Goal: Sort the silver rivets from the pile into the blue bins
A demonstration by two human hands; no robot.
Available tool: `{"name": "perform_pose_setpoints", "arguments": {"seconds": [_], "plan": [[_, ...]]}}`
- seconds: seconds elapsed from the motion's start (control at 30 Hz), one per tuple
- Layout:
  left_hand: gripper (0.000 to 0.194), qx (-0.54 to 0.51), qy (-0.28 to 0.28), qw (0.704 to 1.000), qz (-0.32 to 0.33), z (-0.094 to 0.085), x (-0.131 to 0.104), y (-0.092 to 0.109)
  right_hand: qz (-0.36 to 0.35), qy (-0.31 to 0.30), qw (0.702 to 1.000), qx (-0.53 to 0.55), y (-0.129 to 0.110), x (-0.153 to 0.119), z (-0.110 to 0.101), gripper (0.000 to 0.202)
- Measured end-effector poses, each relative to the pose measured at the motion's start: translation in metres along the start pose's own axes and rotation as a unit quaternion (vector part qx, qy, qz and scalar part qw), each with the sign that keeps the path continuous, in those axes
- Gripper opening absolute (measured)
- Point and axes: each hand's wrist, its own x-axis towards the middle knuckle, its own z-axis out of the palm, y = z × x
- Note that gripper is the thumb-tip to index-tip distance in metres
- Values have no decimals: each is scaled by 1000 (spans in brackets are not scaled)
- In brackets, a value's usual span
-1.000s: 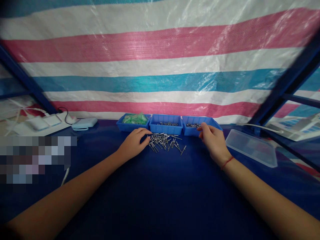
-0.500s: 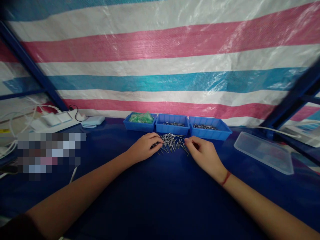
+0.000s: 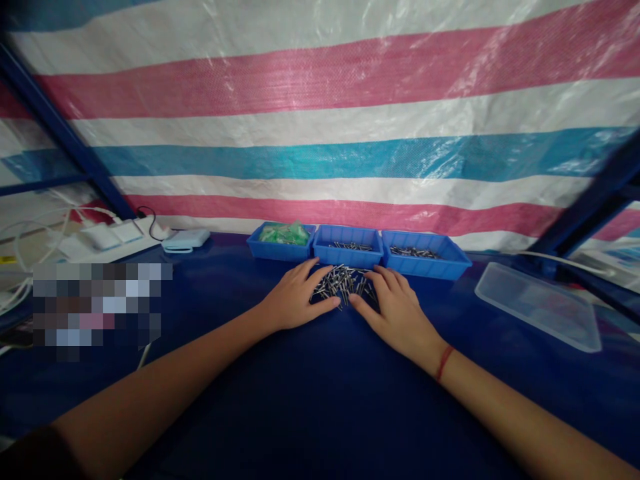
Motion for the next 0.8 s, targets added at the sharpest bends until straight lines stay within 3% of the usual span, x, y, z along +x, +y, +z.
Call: {"name": "perform_pose_setpoints", "arguments": {"seconds": [0.2, 0.37, 0.53, 0.7, 0.8], "plan": [[61, -12, -8, 999, 46, -1, 1, 0, -6, -45, 999, 28, -3, 0, -1, 56], [61, -22, 12, 999, 40, -1, 1, 0, -16, -23, 998, 59, -4, 2, -3, 58], [68, -18, -20, 999, 41, 0, 2, -1, -53, -52, 994, 75, -5, 4, -5, 58], [51, -41, 3, 995, 91, 0, 1, -1, -63, -34, 994, 79, -7, 3, -5, 51], [55, -36, 14, 997, 71, 0, 1, -1, -72, -36, 995, 64, -7, 3, -4, 54]]}}
